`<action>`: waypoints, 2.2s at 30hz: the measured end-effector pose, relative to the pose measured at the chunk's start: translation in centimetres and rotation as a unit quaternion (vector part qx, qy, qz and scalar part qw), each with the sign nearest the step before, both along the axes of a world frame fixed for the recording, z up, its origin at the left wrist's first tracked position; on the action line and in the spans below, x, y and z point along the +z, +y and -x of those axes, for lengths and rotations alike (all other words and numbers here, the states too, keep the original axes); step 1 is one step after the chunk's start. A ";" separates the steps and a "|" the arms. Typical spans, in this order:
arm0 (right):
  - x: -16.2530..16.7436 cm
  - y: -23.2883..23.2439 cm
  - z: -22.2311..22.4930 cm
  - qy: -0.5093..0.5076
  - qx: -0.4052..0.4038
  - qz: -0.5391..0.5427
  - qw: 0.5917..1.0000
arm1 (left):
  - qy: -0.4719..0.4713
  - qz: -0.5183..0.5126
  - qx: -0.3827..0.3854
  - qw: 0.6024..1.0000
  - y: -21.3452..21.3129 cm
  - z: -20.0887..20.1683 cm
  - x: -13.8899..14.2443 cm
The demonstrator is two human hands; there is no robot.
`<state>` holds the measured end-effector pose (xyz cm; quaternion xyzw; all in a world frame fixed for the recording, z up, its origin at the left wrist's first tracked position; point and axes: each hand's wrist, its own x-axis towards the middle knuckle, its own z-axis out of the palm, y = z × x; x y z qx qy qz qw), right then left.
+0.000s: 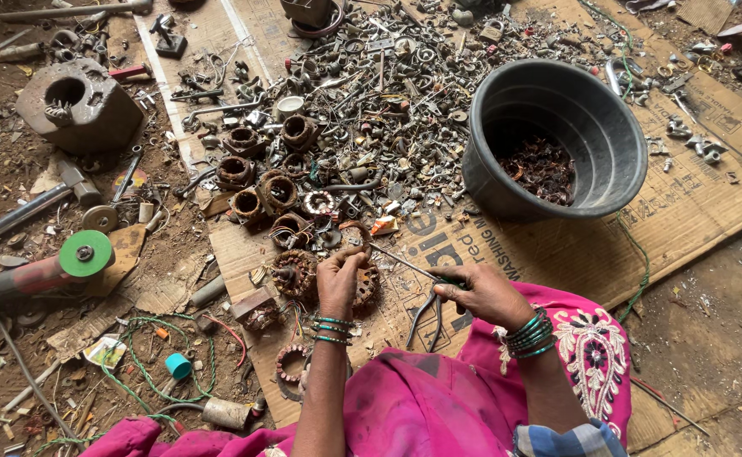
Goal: The person sits on the ground and uses a screwdriver and pliers to disassemble small electrical components, likely motor armatures. They separate copper windings from metal cores and place the extracted copper into a nearby bucket.
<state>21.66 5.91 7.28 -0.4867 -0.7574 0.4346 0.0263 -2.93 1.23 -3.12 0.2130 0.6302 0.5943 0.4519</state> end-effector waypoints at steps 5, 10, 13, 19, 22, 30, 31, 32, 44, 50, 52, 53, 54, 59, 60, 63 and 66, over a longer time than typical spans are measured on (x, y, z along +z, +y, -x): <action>-3.1 -0.4 0.9 -0.064 -0.008 -0.187 0.980 | 0.047 0.023 -0.021 0.998 0.2 -0.8 -0.1; -5.4 0.7 2.2 -0.138 -0.118 -0.154 0.971 | -0.011 0.090 -0.081 0.993 0.4 -4.6 0.3; -5.4 1.3 0.9 0.090 -0.186 -0.114 0.972 | -0.109 0.059 -0.102 0.987 0.3 -5.3 0.4; -6.0 1.1 0.9 0.381 -0.252 0.189 0.869 | -0.336 -0.040 -0.154 0.928 -0.8 -3.8 0.5; -6.3 0.6 1.8 0.417 -0.243 0.249 0.840 | -0.350 -0.062 -0.149 0.923 -1.0 -4.1 0.4; -6.5 -0.2 2.6 0.441 -0.218 0.239 0.837 | -0.281 -0.063 -0.144 0.947 -0.1 -5.2 -0.6; -6.4 -0.2 2.6 0.434 -0.220 0.231 0.843 | -0.164 -0.052 -0.144 0.975 0.1 -5.3 -0.5; -6.3 -0.2 2.6 0.426 -0.221 0.223 0.849 | -0.044 -0.040 -0.141 0.988 0.4 -5.3 -0.4; -4.6 0.6 0.5 0.382 -0.139 0.219 0.887 | 0.525 -0.224 -0.208 0.795 -0.8 -3.6 3.3; -4.0 0.6 0.7 0.318 -0.083 0.164 0.930 | 0.535 -0.215 -0.124 0.808 -0.8 -3.6 2.1; -3.7 0.5 1.0 0.300 -0.051 0.125 0.944 | 0.550 -0.223 -0.091 0.800 -0.8 -3.4 2.2; -3.6 0.4 1.2 0.298 -0.037 0.106 0.948 | 0.561 -0.228 -0.083 0.792 -0.9 -3.4 2.3; -3.5 0.2 1.4 0.295 -0.023 0.088 0.951 | 0.572 -0.232 -0.074 0.783 -1.0 -3.5 2.6; -3.6 -0.6 1.9 0.342 -0.060 0.143 0.927 | 0.577 -0.231 -0.088 0.778 -1.3 -3.3 4.1; -3.7 -0.7 2.0 0.352 -0.063 0.146 0.922 | 0.586 -0.228 -0.087 0.773 -1.3 -3.1 4.3; -3.8 -1.1 2.3 0.374 -0.066 0.151 0.913 | 0.602 -0.200 -0.096 0.767 -1.4 -2.8 4.6; -3.7 -1.7 2.9 0.417 -0.092 0.150 0.892 | 0.574 -0.184 -0.063 0.796 -1.6 -3.2 4.4</action>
